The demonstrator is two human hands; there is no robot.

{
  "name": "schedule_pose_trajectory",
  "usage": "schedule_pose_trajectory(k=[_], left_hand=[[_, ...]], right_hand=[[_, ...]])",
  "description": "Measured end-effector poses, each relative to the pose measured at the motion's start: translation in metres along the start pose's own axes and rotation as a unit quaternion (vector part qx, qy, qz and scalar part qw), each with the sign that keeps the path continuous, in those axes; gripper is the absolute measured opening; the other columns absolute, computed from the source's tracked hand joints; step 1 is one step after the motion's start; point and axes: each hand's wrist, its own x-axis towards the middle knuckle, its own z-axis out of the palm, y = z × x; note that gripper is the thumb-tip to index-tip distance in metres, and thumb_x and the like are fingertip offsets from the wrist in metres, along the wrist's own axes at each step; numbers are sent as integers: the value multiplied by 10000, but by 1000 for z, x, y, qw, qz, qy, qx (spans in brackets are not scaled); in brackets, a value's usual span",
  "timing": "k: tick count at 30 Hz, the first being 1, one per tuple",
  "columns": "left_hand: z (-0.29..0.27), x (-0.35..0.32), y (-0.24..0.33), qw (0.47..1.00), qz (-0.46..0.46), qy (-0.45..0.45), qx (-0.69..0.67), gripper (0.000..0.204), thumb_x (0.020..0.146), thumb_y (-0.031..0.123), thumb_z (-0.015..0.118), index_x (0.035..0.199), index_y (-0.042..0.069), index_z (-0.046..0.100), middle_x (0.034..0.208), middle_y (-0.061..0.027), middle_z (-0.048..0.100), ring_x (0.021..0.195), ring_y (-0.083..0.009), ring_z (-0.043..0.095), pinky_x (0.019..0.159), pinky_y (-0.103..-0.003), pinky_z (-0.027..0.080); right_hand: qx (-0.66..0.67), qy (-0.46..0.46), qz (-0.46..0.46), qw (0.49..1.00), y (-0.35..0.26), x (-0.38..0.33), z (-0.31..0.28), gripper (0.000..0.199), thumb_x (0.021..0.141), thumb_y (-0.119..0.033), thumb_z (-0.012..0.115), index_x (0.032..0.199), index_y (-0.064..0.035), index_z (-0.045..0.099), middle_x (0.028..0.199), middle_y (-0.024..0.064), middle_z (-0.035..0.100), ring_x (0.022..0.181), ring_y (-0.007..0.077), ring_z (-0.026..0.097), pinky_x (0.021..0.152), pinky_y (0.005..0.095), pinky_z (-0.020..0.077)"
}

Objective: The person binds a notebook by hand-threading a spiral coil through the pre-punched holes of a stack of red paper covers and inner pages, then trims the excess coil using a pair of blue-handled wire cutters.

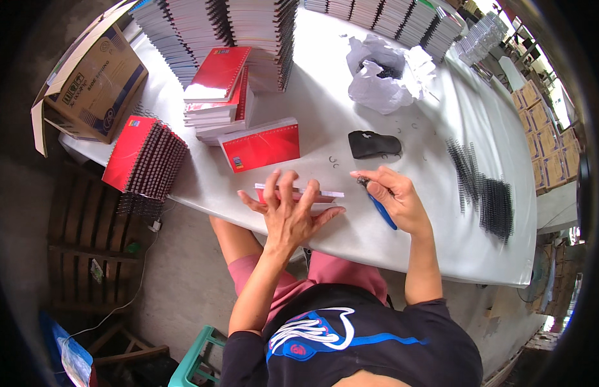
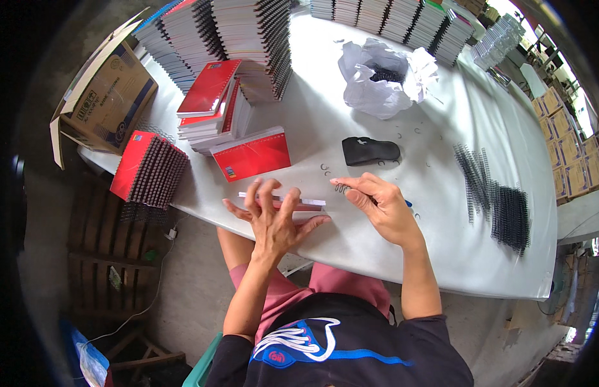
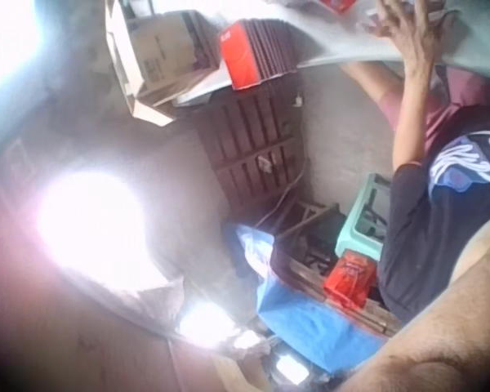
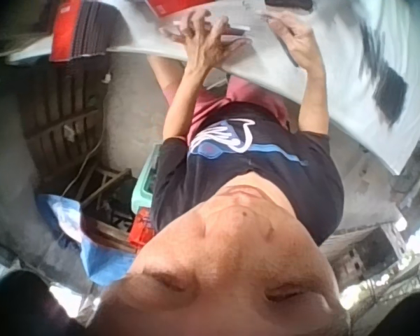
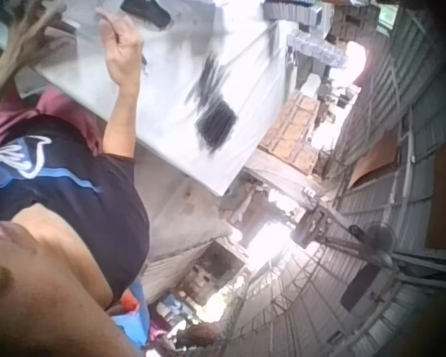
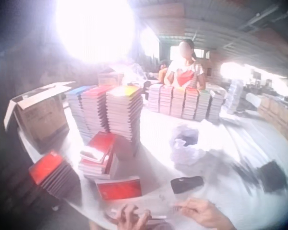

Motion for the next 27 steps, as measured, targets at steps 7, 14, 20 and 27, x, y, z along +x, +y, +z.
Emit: schedule_pose_trajectory(k=[7, 14, 20, 27], left_hand=[[13, 8, 18, 995, -83, 40, -29, 444, 519, 480, 779, 730, 161, 552, 1020, -51, 469, 1036, -292, 392, 956, -550, 183], [9, 12, 18, 995, -84, 43, -19, 429, 514, 434, 764, 773, 171, 546, 950, -40, 470, 997, -275, 405, 917, -514, 226], [3, 12, 17, 996, -84, -9, -24, 450, 530, 472, 771, 780, 167, 554, 890, -36, 465, 986, -266, 413, 882, -519, 240], [1, 13, 14, 998, -56, -3, -27, 478, 549, 505, 784, 809, 165, 572, 866, -14, 468, 944, -246, 436, 854, -498, 260]], right_hand=[[-49, 107, -65, 991, 15, 1, 14, 288, 715, 3, 723, 990, -79, 707, 811, 54, 589, 712, 173, 556, 655, 298, 454], [-2, 132, -53, 990, 22, 12, 32, 226, 683, 54, 704, 882, -54, 705, 828, 70, 635, 761, 186, 613, 662, 283, 483], [101, 24, 10, 995, 27, 12, 23, 213, 698, 39, 716, 892, -51, 713, 830, 54, 647, 754, 124, 600, 650, 252, 468], [94, -60, -43, 993, 33, 14, 12, 239, 742, 3, 712, 975, -54, 705, 844, 75, 644, 722, 115, 588, 643, 252, 453]])
